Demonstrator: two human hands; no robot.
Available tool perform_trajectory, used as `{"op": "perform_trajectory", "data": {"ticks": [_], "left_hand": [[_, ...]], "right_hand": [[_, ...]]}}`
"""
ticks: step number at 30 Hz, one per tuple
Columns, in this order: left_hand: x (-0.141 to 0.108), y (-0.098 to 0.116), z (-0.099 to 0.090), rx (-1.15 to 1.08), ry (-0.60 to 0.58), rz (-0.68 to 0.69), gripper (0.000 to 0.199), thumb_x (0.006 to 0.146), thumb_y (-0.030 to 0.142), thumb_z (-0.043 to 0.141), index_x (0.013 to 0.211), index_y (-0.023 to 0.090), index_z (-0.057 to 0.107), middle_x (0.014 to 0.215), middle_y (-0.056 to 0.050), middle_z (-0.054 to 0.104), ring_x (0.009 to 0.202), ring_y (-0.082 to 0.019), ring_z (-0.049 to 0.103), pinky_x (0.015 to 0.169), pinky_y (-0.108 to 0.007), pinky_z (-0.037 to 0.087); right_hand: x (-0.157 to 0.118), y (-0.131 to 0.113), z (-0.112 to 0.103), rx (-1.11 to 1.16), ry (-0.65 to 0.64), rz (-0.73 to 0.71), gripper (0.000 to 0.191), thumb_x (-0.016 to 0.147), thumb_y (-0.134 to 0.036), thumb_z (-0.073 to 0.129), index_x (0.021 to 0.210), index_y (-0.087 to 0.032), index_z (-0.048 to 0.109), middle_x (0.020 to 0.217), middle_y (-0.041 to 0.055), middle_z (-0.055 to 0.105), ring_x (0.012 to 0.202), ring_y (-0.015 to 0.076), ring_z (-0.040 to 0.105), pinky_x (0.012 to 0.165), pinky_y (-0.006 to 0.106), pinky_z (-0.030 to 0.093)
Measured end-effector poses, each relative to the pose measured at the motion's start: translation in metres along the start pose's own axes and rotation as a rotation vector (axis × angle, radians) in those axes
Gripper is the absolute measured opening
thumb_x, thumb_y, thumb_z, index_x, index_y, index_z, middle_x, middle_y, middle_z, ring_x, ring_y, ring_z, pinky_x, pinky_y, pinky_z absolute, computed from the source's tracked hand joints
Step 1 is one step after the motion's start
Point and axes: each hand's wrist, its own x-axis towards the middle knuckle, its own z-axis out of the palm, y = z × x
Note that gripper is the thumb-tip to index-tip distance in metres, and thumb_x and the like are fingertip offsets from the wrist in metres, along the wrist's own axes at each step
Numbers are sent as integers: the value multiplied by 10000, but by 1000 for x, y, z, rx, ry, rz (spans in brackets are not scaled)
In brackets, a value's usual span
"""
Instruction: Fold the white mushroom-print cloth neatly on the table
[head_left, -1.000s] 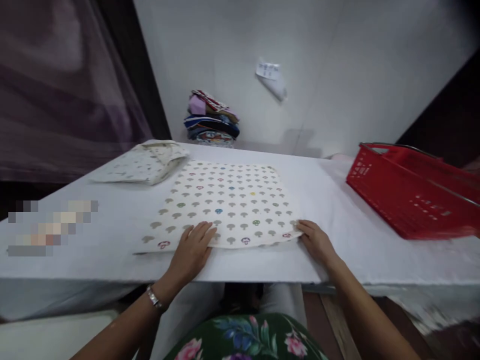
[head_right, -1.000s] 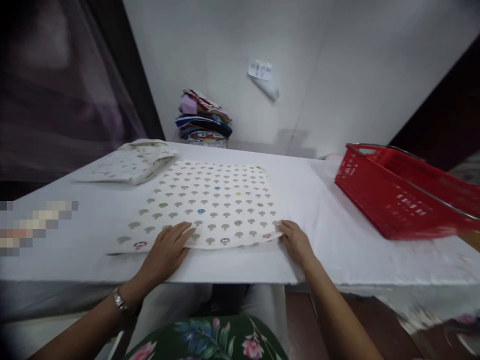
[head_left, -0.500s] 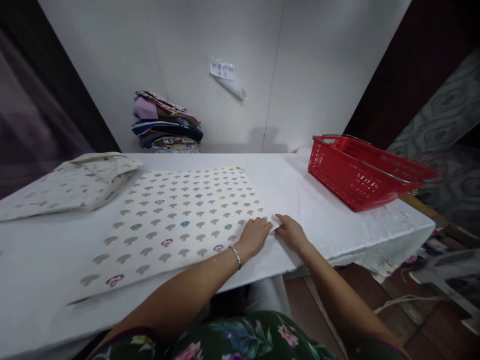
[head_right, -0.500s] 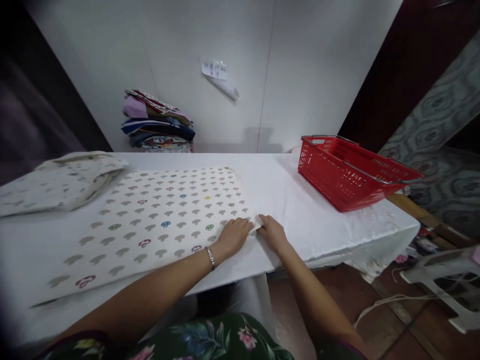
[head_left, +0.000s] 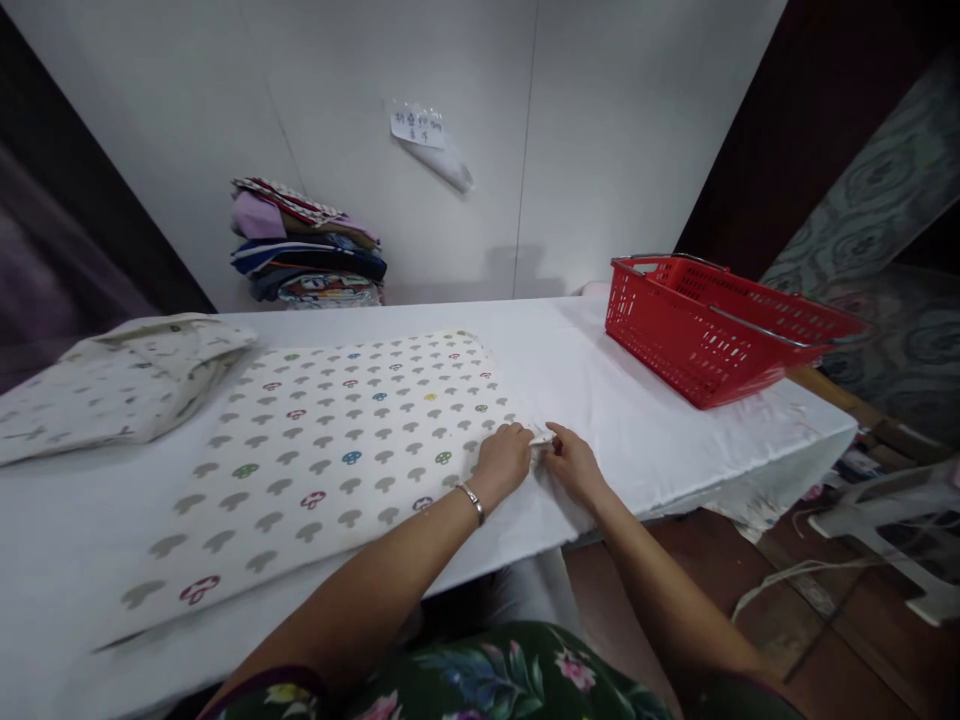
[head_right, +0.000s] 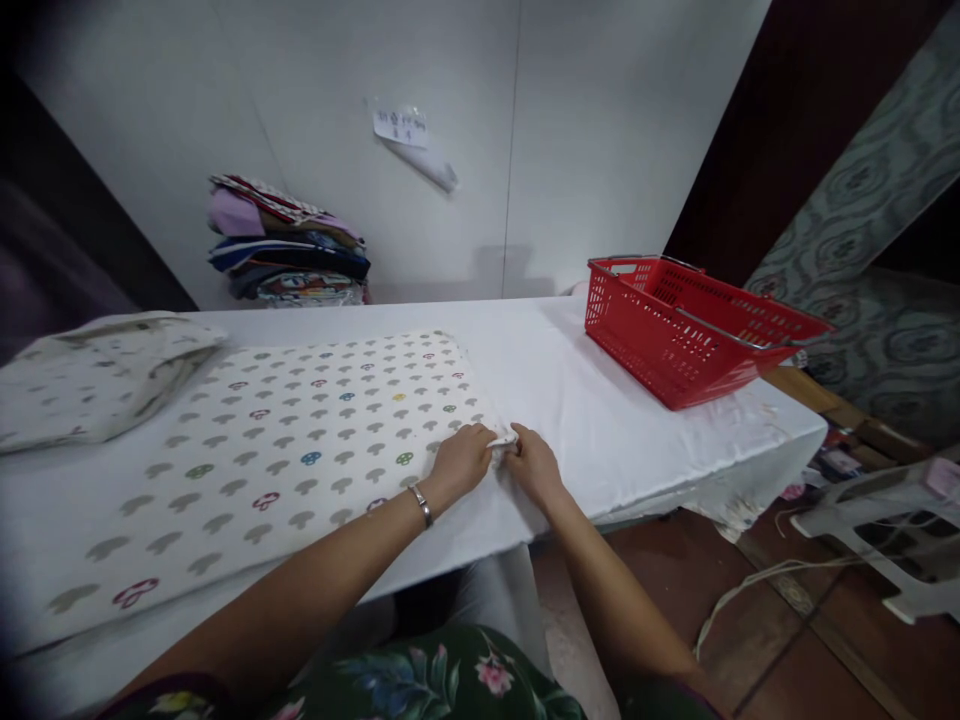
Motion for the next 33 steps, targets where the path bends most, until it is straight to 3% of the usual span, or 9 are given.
{"op": "perform_trajectory", "data": {"ticks": [4, 11, 19, 24, 27, 33], "left_hand": [[-1, 5, 2, 5, 7, 24, 270, 848, 152, 401, 1070, 217, 540, 1078, -54, 569, 1015, -192, 507, 805, -315, 435], [1, 11, 2, 67, 9, 101, 240, 880, 209, 417, 1096, 235, 519, 1066, -57, 557, 1000, -192, 499, 798, -317, 429], [5, 12, 8, 116, 19, 156, 238, 910, 192, 365, 1062, 205, 547, 1032, -65, 584, 967, -186, 516, 774, -314, 434], [4, 12, 11, 111, -5, 152, 273, 925, 208, 324, 1076, 208, 550, 1026, -57, 599, 947, -174, 527, 782, -308, 439], [5, 13, 12, 104, -16, 142, 281, 926, 212, 316, 1070, 208, 558, 1011, -59, 604, 940, -176, 533, 771, -306, 438], [-3, 11, 12, 114, 11, 135, 267, 892, 150, 365, 1089, 196, 540, 1056, -60, 596, 964, -197, 529, 767, -334, 440]], "right_hand": [[3, 8, 11, 187, 115, 10, 528, 616, -149, 472, 1131, -181, 581, 837, 24, 566, 733, 159, 516, 747, 312, 446], [-1, 4, 11, 734, 129, 242, 556, 555, -208, 503, 1108, -200, 549, 1021, 27, 549, 555, 74, 453, 488, 225, 389], [-6, -4, 3, 1052, 110, 311, 499, 537, -210, 622, 1034, -208, 573, 927, -6, 541, 661, 98, 520, 594, 238, 436], [-5, -9, -2, 1138, 70, 311, 475, 570, -261, 656, 1035, -215, 572, 888, -12, 548, 671, 110, 532, 620, 260, 450], [-3, -10, -2, 1065, 76, 315, 488, 595, -304, 661, 1061, -210, 554, 849, -21, 541, 654, 106, 521, 586, 246, 437], [0, -7, 3, 987, 118, 338, 498, 539, -231, 597, 1034, -202, 556, 832, -23, 527, 586, 91, 482, 512, 224, 397]]}}
